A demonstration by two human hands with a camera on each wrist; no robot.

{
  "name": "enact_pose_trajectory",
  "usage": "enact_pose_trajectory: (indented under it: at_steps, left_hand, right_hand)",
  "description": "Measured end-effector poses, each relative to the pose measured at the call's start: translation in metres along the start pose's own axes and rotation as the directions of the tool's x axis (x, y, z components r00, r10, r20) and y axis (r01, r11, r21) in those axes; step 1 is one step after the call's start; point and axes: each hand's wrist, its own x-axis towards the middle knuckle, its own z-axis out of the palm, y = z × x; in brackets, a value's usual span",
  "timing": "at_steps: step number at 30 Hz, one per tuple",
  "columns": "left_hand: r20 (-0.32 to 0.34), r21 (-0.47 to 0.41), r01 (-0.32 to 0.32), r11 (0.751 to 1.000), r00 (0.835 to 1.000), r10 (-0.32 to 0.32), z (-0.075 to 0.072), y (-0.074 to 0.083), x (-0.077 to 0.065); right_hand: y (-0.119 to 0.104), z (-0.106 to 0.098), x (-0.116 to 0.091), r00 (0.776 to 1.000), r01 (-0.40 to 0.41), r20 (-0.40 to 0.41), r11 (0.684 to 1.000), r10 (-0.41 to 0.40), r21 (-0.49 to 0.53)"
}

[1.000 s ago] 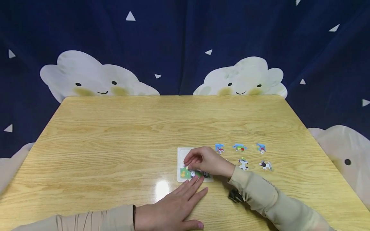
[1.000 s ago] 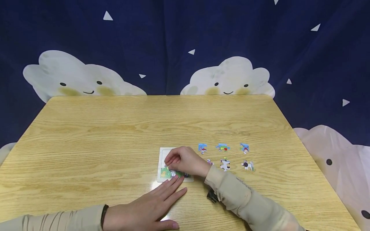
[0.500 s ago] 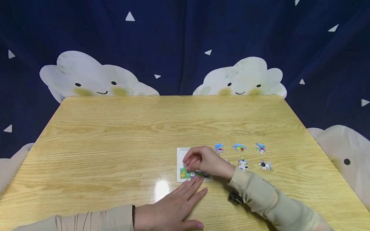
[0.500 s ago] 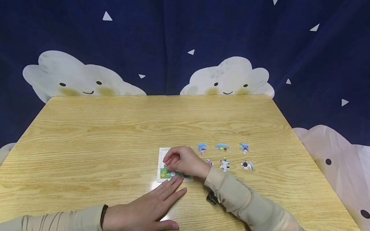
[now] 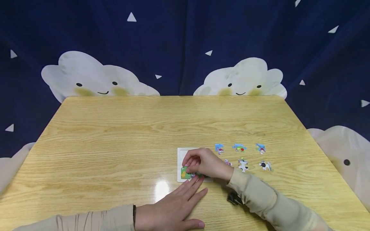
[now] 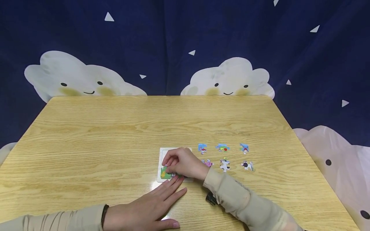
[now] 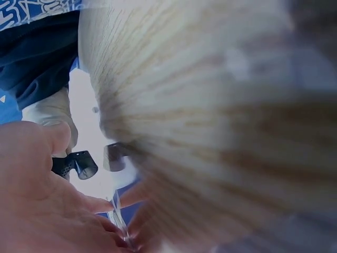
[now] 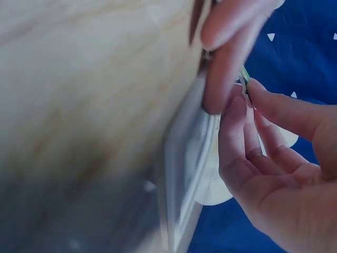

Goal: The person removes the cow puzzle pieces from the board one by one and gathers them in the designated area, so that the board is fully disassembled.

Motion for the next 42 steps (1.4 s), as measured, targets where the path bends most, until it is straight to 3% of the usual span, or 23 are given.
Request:
enact_pose_trajectory:
  at_steps: [5,12,23,31,42]
  left_hand:
    - [-0.017,0.046,0.003,0.999,1.000,-0.002,0.001,0.001,0.000]
    - [0.010,0.000,0.010,1.000,1.000,-0.010,0.001,0.001,0.000]
    - [0.005,0.017,0.032,0.999,0.999,-0.032,0.002,0.001,0.000]
    - [0.004,0.018,0.025,1.000,1.000,-0.026,0.002,0.001,0.000]
    - [-0.001,0.035,0.012,0.999,1.000,-0.012,0.001,0.003,-0.001]
  right_hand:
    - [0.002,-0.011,-0.009,1.000,0.008,-0.023,1.000,-0.008,0.016]
    - [0.014,-0.031,-0.030,0.997,0.001,-0.073,0.999,-0.005,-0.044]
    - [0.034,-0.055,-0.070,0.993,-0.060,-0.109,0.991,0.046,-0.123]
    - [0.038,-0.056,-0.090,0.986,-0.128,-0.124,0.984,0.113,-0.126]
    - [0.045,-0.044,-0.099,0.978,-0.054,-0.206,0.954,-0.008,-0.296]
